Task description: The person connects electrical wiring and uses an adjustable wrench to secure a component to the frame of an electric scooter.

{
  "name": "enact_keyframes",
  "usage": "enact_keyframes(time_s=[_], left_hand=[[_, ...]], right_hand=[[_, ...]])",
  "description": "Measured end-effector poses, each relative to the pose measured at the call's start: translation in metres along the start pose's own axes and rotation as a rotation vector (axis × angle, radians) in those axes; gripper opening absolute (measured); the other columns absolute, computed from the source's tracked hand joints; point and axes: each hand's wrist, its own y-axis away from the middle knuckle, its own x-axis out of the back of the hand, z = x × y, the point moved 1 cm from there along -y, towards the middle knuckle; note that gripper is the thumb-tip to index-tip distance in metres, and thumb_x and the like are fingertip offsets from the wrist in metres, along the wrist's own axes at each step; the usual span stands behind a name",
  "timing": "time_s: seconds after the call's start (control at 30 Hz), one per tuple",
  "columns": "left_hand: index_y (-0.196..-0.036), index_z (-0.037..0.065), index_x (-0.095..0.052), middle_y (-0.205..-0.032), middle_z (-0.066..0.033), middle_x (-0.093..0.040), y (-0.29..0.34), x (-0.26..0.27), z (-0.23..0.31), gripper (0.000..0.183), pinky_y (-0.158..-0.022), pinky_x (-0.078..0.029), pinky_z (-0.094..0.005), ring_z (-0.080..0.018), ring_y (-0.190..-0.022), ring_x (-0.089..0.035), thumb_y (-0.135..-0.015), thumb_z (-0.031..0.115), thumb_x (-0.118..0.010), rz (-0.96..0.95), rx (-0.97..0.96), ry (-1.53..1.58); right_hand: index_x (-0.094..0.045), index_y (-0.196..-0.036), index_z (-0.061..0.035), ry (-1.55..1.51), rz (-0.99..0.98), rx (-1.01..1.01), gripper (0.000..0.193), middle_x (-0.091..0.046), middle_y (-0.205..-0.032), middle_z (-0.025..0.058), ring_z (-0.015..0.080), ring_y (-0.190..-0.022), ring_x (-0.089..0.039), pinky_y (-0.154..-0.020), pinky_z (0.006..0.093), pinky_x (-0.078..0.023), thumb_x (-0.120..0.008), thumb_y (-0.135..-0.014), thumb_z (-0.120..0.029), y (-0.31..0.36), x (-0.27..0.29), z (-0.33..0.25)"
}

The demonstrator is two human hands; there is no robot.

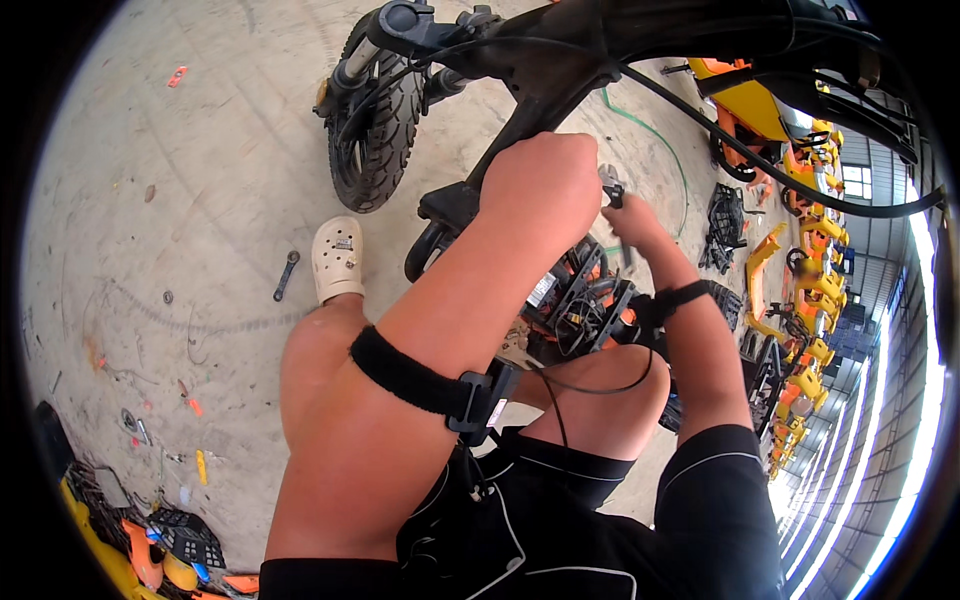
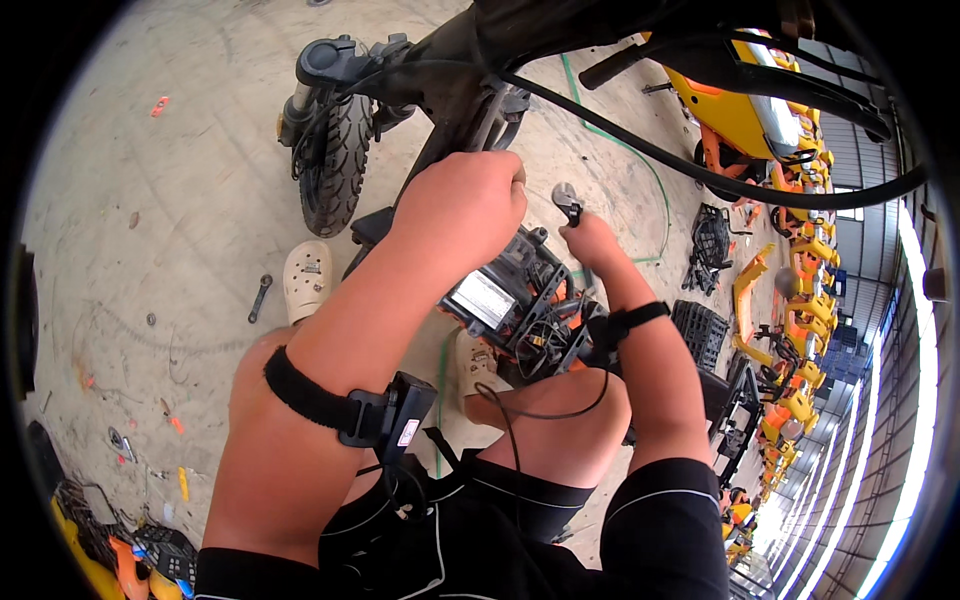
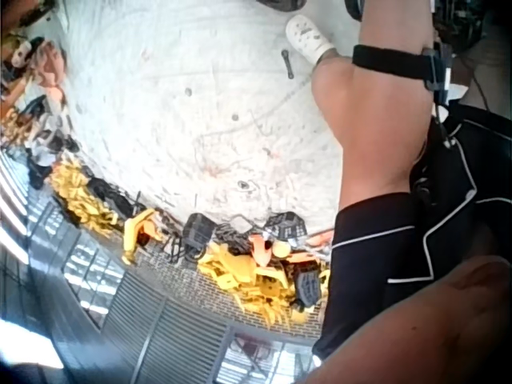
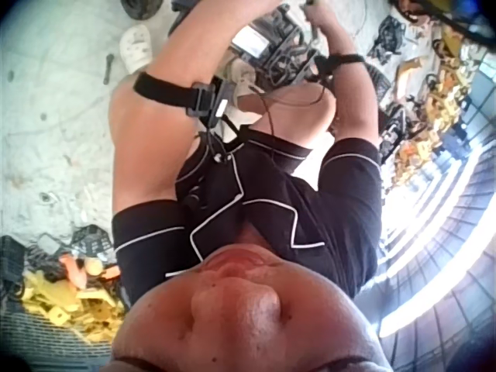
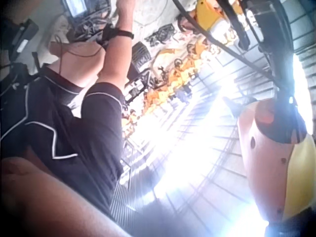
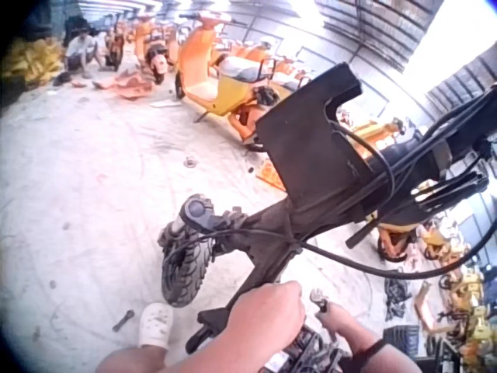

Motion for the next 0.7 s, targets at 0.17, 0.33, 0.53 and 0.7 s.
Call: enact_keyframes(time_s=[0.17, 0.33, 0.53, 0.7], left_hand=[[-0.096, 0.008, -0.073, -0.090, -0.0169, -0.073, -0.002, -0.005, -0.002, 0.018, -0.079, -0.056, -0.0476, -0.0373, -0.088, -0.070, -0.090, 0.018, -0.059, -0.031, 0.017, -0.031], [-0.097, 0.008, -0.073, -0.091, -0.0172, -0.073, 0.000, -0.005, -0.002, 0.019, -0.079, -0.056, -0.0477, -0.0372, -0.089, -0.070, -0.090, 0.018, -0.059, -0.025, 0.019, -0.032], [-0.097, 0.008, -0.073, -0.091, -0.0172, -0.073, 0.000, -0.007, -0.002, 0.019, -0.079, -0.056, -0.0478, -0.0373, -0.088, -0.070, -0.090, 0.019, -0.059, -0.021, 0.018, -0.042], [-0.096, 0.007, -0.072, -0.091, -0.0170, -0.073, -0.001, -0.007, -0.002, 0.019, -0.079, -0.056, -0.0476, -0.0372, -0.088, -0.070, -0.090, 0.019, -0.059, -0.036, 0.022, -0.045]], right_hand=[[-0.060, -0.083, -0.0056, -0.837, -0.336, -0.451, 0.017, -0.063, -0.071, 0.0065, 0.0173, -0.055, -0.058, -0.045, 0.0324, -0.038, -0.059, -0.097, -0.015, 0.027, -0.030, 0.011], [-0.057, -0.083, -0.0051, -0.933, -0.352, -0.492, 0.015, -0.058, -0.066, 0.0056, 0.0177, -0.052, -0.054, -0.045, 0.0315, -0.035, -0.056, -0.096, -0.012, 0.032, -0.038, 0.002], [-0.056, -0.085, -0.0047, -0.956, -0.337, -0.524, 0.013, -0.059, -0.066, 0.0053, 0.0190, -0.054, -0.059, -0.044, 0.0318, -0.035, -0.055, -0.096, -0.011, 0.024, -0.048, 0.004], [-0.056, -0.085, -0.0055, -0.985, -0.327, -0.535, 0.014, -0.058, -0.065, 0.0049, 0.0188, -0.053, -0.058, -0.044, 0.0308, -0.034, -0.054, -0.097, -0.011, 0.029, -0.050, 0.000]])
